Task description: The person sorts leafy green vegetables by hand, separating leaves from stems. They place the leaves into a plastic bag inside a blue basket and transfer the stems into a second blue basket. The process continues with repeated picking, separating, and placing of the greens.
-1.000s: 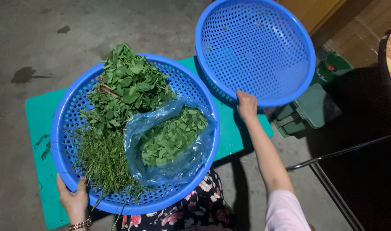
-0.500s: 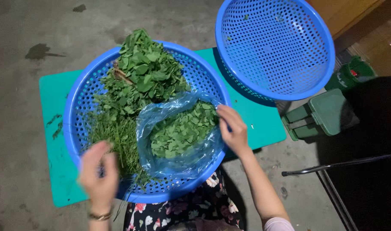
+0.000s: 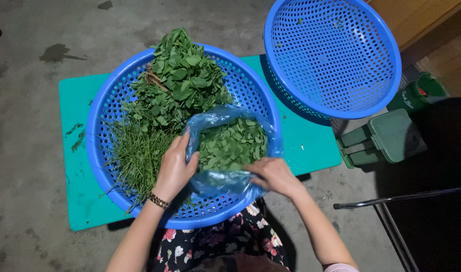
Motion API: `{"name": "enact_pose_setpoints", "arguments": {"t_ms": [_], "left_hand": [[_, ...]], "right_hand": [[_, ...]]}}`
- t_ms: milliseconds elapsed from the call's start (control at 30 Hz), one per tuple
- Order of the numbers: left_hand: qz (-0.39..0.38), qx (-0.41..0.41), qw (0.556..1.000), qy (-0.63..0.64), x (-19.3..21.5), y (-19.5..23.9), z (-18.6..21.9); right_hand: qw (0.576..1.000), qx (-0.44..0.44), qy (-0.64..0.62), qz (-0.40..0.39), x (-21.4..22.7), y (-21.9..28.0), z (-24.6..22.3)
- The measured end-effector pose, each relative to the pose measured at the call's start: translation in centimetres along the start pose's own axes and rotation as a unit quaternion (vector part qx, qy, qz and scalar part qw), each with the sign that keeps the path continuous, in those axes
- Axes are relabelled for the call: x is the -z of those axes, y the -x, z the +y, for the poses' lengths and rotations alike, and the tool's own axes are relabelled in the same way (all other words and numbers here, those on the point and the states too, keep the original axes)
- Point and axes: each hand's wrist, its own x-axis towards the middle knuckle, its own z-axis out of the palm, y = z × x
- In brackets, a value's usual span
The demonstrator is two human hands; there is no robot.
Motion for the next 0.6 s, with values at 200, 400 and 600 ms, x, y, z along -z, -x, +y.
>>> {"name": "enact_pose_setpoints", "arguments": {"t_ms": [200,400,600], "left_hand": [[-0.061,0.137,0.970,0.191,-2.2,3.4,-1.1],[-0.105,0.037,0.988,0.107,-7.0,5.6,0.1],[-0.085,0.106,0.978,0.157,-3.5,6.6,-1.8]], "right_hand": [[0.987,-0.069,0.123,0.074,2.0,0.4,2.1],[0.991,-0.097,0.082,0.051,0.8,1.0,1.7],[0.972,-0.198,0.035,0.125,1.0,1.7,2.2]]}}
